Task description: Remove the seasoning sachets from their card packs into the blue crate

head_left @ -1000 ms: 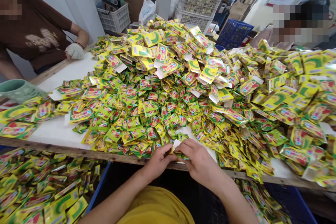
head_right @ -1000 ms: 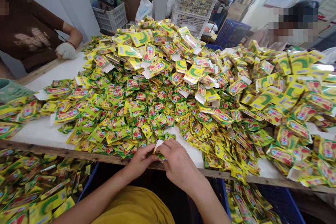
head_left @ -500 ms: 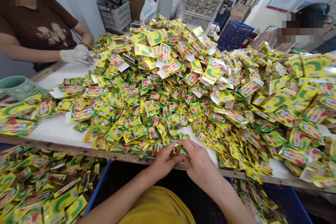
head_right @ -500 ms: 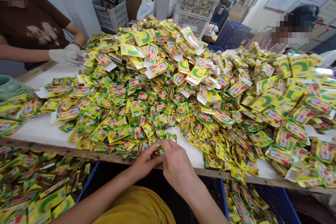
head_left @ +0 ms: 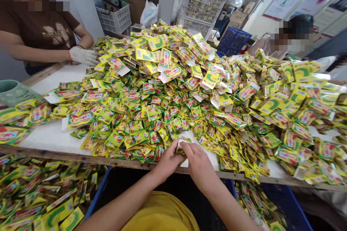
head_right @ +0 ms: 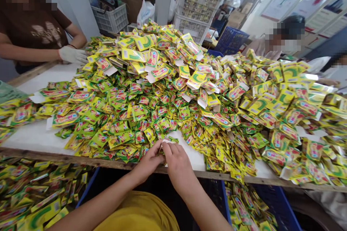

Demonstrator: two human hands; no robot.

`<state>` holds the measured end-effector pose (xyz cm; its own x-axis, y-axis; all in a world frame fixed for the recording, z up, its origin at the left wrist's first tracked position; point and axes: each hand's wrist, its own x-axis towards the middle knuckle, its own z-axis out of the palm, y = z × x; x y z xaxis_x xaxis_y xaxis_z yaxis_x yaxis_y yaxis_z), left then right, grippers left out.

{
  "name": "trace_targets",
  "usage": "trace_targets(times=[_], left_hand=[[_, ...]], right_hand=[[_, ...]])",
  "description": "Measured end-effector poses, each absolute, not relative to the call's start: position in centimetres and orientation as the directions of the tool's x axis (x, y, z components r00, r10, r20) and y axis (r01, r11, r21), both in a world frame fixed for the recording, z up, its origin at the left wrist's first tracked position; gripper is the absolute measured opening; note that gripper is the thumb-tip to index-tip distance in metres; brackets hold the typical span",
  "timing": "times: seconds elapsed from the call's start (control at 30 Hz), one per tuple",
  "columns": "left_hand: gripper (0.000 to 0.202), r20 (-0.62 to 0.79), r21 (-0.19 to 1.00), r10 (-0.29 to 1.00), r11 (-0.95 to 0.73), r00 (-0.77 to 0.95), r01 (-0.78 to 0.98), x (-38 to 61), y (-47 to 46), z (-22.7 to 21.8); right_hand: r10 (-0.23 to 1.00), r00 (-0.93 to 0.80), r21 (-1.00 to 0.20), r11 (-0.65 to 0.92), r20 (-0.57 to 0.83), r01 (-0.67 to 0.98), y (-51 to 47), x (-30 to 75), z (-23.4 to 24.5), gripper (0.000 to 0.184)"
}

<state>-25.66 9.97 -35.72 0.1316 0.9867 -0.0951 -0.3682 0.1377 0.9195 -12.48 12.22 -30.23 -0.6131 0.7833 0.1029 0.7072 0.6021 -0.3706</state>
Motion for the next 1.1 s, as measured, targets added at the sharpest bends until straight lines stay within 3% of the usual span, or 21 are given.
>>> trace_targets(times=[0.13, 0.3, 0.37, 0.43, 0.6, 0.67, 0.77, 0.83, 0.97, 1.03, 1.1], left_hand=[[0.043, -0.138, 0.895, 0.980, 0.186, 0.145, -0.406, -26.1, 10.3, -36.0], [0.042, -0.145, 0.911, 0.952, 0.235, 0.270, -0.338, -27.2, 10.2, -37.1], [0.042, -0.163, 0.913, 0.946, 0.251, 0.279, -0.321, -27.4, 10.3, -37.7], [0.042, -0.175, 0.917, 0.948, 0.255, 0.265, -0.306, -27.4, 10.3, -38.1], [0.040, -0.156, 0.948, 0.954, 0.218, 0.257, -0.231, -26.9, 10.1, -38.2], [0.042, -0.120, 0.953, 0.951, 0.190, 0.285, -0.234, -26.8, 9.9, -37.9], [0.035, -0.110, 0.945, 0.960, 0.181, 0.257, -0.272, -27.0, 9.8, -37.7], [0.030, -0.142, 0.935, 0.967, 0.201, 0.210, -0.292, -27.3, 9.8, -37.6], [0.034, -0.169, 0.930, 0.969, 0.217, 0.179, -0.298, -27.8, 9.7, -37.7], [0.036, -0.170, 0.938, 0.968, 0.216, 0.182, -0.271, -27.8, 9.6, -37.8], [0.037, -0.175, 0.945, 0.967, 0.218, 0.186, -0.245, -27.7, 9.5, -37.9]], right_hand=[[0.749, -0.647, -0.555, 0.603, 0.145, 0.573, 13.3, -11.2, -30.7, 0.041], [0.822, -0.538, -0.630, 0.520, 0.185, 0.577, 14.5, -10.6, -30.6, 0.016], [0.777, -0.618, -0.624, 0.544, 0.123, 0.560, 14.8, -10.6, -30.1, 0.013], [0.712, -0.701, -0.603, 0.582, 0.054, 0.545, 14.9, -10.6, -29.3, 0.022], [0.642, -0.764, -0.613, 0.580, -0.062, 0.537, 14.5, -10.7, -28.6, 0.041], [0.648, -0.757, -0.598, 0.574, -0.085, 0.559, 14.2, -10.9, -29.2, 0.039], [0.763, -0.647, -0.575, 0.538, 0.021, 0.616, 13.7, -11.2, -30.4, 0.033], [0.819, -0.558, -0.635, 0.502, 0.132, 0.587, 13.5, -11.4, -31.2, 0.031], [0.832, -0.476, -0.712, 0.515, 0.283, 0.477, 13.2, -11.6, -32.3, 0.010], [0.814, -0.514, -0.662, 0.544, 0.269, 0.516, 13.0, -11.6, -32.5, 0.017], [0.779, -0.604, -0.591, 0.571, 0.170, 0.570, 13.0, -11.4, -32.3, 0.020]])
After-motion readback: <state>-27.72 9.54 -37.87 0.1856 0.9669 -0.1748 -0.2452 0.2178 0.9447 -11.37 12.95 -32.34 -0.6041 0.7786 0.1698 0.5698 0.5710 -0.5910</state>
